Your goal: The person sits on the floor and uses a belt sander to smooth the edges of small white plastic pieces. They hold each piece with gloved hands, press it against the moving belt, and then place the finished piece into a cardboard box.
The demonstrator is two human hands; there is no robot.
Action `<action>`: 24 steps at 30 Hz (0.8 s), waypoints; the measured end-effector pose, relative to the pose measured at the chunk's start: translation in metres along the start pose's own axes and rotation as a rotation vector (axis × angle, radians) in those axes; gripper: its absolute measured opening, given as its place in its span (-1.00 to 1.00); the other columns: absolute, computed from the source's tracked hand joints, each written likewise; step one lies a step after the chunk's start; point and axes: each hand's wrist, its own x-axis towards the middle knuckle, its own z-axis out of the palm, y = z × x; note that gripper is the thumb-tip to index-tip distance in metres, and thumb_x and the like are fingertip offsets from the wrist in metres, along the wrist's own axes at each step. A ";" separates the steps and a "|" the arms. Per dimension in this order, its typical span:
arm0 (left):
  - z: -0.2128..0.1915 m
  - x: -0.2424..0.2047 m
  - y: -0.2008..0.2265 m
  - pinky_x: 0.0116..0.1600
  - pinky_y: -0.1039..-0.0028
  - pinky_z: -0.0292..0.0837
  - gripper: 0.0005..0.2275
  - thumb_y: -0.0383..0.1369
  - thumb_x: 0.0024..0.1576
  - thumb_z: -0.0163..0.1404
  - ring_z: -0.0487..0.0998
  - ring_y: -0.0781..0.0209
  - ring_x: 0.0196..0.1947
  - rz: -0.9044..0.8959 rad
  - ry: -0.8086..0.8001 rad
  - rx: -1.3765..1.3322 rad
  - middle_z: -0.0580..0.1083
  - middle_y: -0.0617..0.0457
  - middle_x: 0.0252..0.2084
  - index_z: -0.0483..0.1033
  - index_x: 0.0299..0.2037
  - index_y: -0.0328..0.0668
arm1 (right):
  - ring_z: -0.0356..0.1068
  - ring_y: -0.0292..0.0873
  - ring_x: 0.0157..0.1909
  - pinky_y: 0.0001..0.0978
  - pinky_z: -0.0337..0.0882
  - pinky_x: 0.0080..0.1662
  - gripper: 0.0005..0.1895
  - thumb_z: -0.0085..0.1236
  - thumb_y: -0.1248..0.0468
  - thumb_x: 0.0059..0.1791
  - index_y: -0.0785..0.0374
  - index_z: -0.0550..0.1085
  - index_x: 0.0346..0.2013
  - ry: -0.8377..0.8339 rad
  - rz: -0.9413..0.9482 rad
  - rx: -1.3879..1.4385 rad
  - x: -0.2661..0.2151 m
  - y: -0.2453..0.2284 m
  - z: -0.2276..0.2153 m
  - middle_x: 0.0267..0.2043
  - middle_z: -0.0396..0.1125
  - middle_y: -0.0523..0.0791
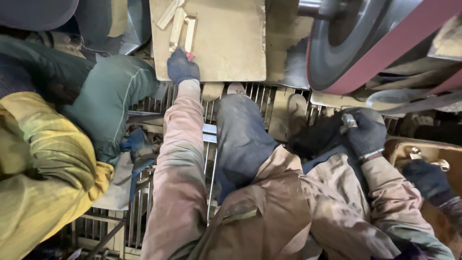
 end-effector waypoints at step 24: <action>-0.202 -0.202 0.081 -0.34 0.24 0.34 -0.78 -0.33 0.24 -0.11 0.50 -0.02 -0.36 -0.839 -0.840 -1.498 0.51 -0.04 -0.24 0.43 0.04 -0.16 | 0.41 -0.12 0.25 -0.33 0.33 0.30 -0.73 0.18 0.33 0.06 0.27 0.53 0.06 -0.365 -0.285 0.709 -0.031 -0.053 -0.049 0.13 0.46 -0.08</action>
